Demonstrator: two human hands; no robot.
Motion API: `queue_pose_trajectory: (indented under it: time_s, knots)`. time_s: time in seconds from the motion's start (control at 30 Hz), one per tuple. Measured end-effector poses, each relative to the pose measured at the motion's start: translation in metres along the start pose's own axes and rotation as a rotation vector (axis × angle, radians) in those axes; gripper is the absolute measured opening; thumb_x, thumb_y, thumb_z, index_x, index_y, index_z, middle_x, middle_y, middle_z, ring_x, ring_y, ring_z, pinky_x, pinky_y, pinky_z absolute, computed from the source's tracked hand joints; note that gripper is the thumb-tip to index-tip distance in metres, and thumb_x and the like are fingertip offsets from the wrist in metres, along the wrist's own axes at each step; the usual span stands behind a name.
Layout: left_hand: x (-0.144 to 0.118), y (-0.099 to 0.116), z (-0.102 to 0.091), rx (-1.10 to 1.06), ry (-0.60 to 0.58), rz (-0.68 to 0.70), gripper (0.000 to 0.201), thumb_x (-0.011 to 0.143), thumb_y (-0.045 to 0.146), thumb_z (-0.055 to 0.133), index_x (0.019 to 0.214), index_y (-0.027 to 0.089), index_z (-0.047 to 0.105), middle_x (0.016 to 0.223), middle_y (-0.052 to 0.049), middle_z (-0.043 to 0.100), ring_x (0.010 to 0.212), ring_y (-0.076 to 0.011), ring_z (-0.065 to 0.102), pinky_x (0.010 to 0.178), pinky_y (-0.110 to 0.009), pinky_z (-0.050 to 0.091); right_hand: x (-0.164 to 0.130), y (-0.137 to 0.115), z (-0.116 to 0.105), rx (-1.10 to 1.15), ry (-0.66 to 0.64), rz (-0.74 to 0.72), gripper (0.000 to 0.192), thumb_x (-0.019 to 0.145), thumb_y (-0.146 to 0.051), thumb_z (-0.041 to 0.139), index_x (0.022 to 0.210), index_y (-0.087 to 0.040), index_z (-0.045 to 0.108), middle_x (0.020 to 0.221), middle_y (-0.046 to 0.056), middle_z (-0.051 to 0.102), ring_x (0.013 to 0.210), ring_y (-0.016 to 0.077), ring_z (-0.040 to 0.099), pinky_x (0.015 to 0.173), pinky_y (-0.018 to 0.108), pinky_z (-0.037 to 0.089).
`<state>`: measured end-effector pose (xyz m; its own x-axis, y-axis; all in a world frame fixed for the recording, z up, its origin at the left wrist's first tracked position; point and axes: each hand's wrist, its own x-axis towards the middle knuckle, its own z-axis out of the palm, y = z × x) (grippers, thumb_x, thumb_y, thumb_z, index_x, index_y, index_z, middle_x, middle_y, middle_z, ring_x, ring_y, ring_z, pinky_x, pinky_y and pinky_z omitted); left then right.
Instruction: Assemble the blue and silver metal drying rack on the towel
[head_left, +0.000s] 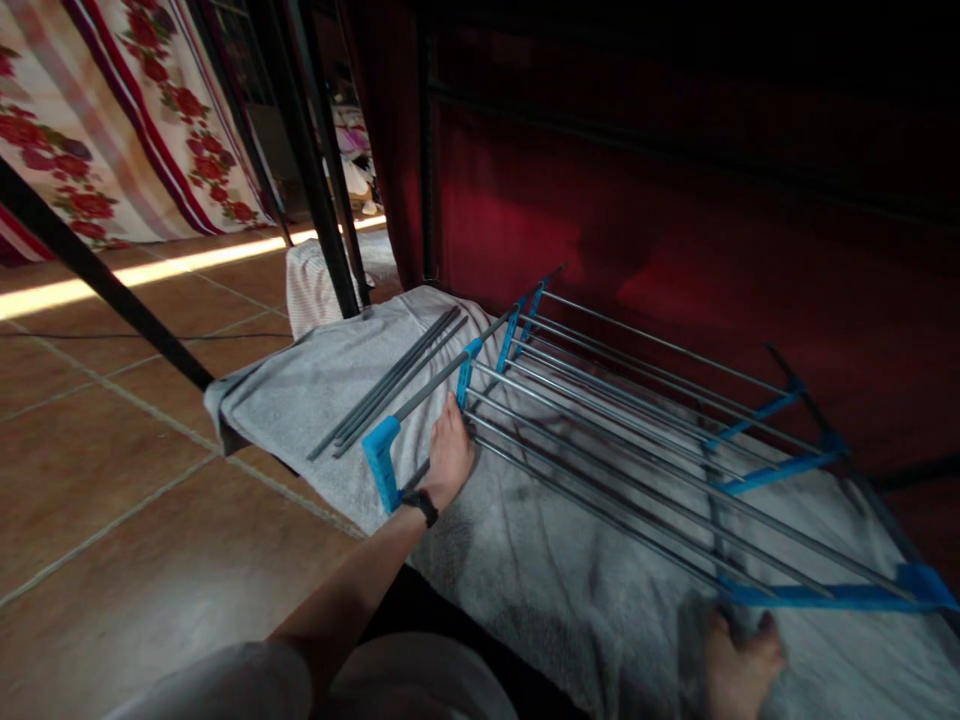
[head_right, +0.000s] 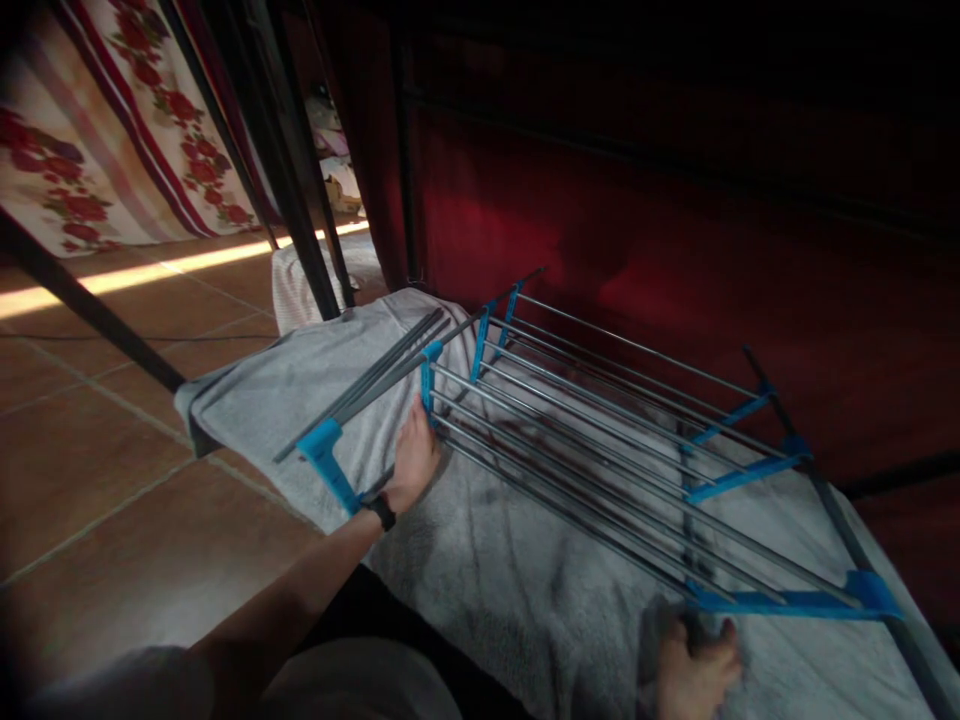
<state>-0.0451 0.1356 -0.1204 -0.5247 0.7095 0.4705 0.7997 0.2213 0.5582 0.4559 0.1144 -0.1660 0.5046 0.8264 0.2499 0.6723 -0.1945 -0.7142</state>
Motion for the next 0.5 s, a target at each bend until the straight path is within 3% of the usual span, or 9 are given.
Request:
queue_pose_trajectory:
  time_s: [0.1, 0.2, 0.27, 0.33, 0.4, 0.5]
  knots:
    - [-0.020, -0.004, 0.004, 0.058, -0.034, 0.034, 0.087, 0.094, 0.011, 0.045, 0.170, 0.007, 0.001, 0.171, -0.028, 0.030, 0.159, -0.0362, 0.033, 0.124, -0.054, 0.041, -0.033, -0.008, 0.013, -0.101, 0.003, -0.095, 0.092, 0.086, -0.059, 0.051, 0.161, -0.006, 0.035, 0.154, 0.032, 0.044, 0.144, 0.0473, 0.042, 0.112, 0.065, 0.040]
    - [-0.037, -0.004, 0.007, 0.149, -0.091, 0.066, 0.086, 0.095, 0.013, 0.047, 0.170, 0.009, 0.005, 0.175, -0.026, 0.021, 0.161, -0.0368, 0.030, 0.124, -0.052, 0.041, -0.068, -0.017, 0.026, -0.139, -0.080, -0.320, 0.070, 0.093, -0.053, 0.045, 0.151, -0.015, 0.052, 0.154, 0.024, 0.050, 0.142, 0.0411, 0.048, 0.111, 0.060, 0.043]
    - [-0.043, -0.003, 0.008, 0.216, -0.129, 0.068, 0.084, 0.095, 0.013, 0.048, 0.170, 0.009, 0.010, 0.176, -0.026, 0.016, 0.161, -0.0372, 0.029, 0.124, -0.052, 0.041, -0.086, -0.021, 0.029, -0.247, -0.154, -0.475, 0.049, 0.097, -0.042, 0.038, 0.130, -0.022, 0.067, 0.148, 0.018, 0.059, 0.138, 0.0365, 0.053, 0.110, 0.058, 0.043]
    - [-0.045, -0.003, 0.008, 0.263, -0.156, 0.066, 0.082, 0.095, 0.013, 0.050, 0.170, 0.010, 0.016, 0.177, -0.025, 0.013, 0.161, -0.0375, 0.030, 0.124, -0.053, 0.040, -0.095, -0.021, 0.026, -0.378, -0.245, -0.590, 0.045, 0.098, -0.031, 0.031, 0.110, -0.026, 0.074, 0.144, 0.014, 0.064, 0.139, 0.0336, 0.052, 0.112, 0.060, 0.039]
    - [-0.045, -0.003, 0.008, 0.286, -0.175, 0.081, 0.078, 0.096, 0.013, 0.051, 0.169, 0.014, 0.024, 0.177, -0.023, 0.012, 0.161, -0.0376, 0.029, 0.125, -0.054, 0.038, -0.096, -0.019, 0.021, -0.461, -0.305, -0.633, 0.048, 0.098, -0.027, 0.028, 0.103, -0.027, 0.076, 0.145, 0.013, 0.065, 0.142, 0.0331, 0.049, 0.114, 0.062, 0.036]
    - [-0.044, -0.004, 0.008, 0.290, -0.189, 0.111, 0.070, 0.098, 0.015, 0.050, 0.166, 0.017, 0.034, 0.178, -0.022, 0.013, 0.162, -0.0378, 0.026, 0.125, -0.056, 0.037, -0.090, -0.014, 0.013, -0.455, -0.294, -0.557, 0.048, 0.098, -0.034, 0.029, 0.110, -0.029, 0.076, 0.144, 0.014, 0.064, 0.140, 0.0345, 0.050, 0.111, 0.065, 0.036]
